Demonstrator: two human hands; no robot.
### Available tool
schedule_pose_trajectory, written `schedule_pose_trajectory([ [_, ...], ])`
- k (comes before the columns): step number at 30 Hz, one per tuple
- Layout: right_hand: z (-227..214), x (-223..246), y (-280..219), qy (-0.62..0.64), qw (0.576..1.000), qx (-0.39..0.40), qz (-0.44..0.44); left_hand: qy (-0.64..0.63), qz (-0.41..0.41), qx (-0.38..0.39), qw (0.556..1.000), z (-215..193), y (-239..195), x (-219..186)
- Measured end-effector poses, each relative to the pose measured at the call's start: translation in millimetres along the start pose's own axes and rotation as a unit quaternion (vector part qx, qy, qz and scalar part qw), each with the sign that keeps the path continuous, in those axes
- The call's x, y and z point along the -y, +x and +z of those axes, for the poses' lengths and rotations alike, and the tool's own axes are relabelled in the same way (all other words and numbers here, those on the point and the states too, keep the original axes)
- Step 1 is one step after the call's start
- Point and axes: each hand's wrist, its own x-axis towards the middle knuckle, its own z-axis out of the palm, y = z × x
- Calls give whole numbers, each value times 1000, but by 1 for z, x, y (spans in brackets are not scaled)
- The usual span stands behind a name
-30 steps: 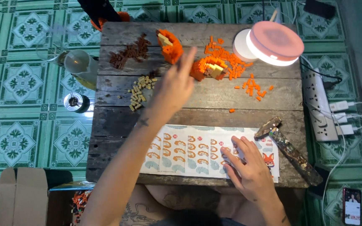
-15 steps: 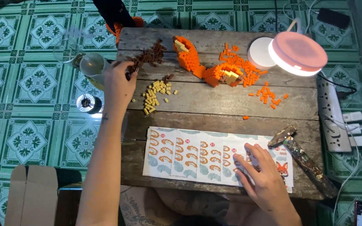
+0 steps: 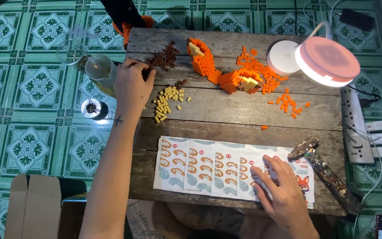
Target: The person assembles small plastic beads into a larger structure, using a hammer to secure them. They follow a printed instruction sheet and handle orange, yellow, and brown beads, occasionally picking up and placing down a hammer.
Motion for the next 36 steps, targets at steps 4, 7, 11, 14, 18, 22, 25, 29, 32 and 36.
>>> schedule_pose_trajectory([
  [4, 1, -1, -1, -1, 1000, 8, 9, 4, 25, -8, 1000, 3, 8, -2],
  [7, -1, 0, 0, 7, 1000, 7, 10, -51, 24, 8, 998, -3, 13, 7],
  [11, -1, -1, 0, 1, 1000, 3, 4, -167, -19, 4, 986, -20, 20, 33],
  [14, -1, 0, -1, -4, 1000, 7, 10, -176, -14, 11, 984, -32, 21, 41],
  [18, -3, 5, 2, -9, 1000, 4, 12, -135, -39, 108, 984, -47, 17, 24],
  [22, -1, 2, 0, -5, 1000, 9, 22, -90, -58, 109, 988, -36, 16, 21],
  [25, -1, 4, 4, -8, 1000, 10, 26, -71, -54, 102, 991, -27, 17, 20],
  [29, -5, 8, 4, 0, 1000, -2, 18, -46, -62, 105, 991, -21, 19, 19],
  [32, -6, 9, 6, -1, 1000, -4, 11, -28, -2, 81, 996, -13, 22, 29],
  [36, -6, 8, 8, 2, 1000, -10, 0, 35, 61, 68, 995, -7, 37, 38],
])
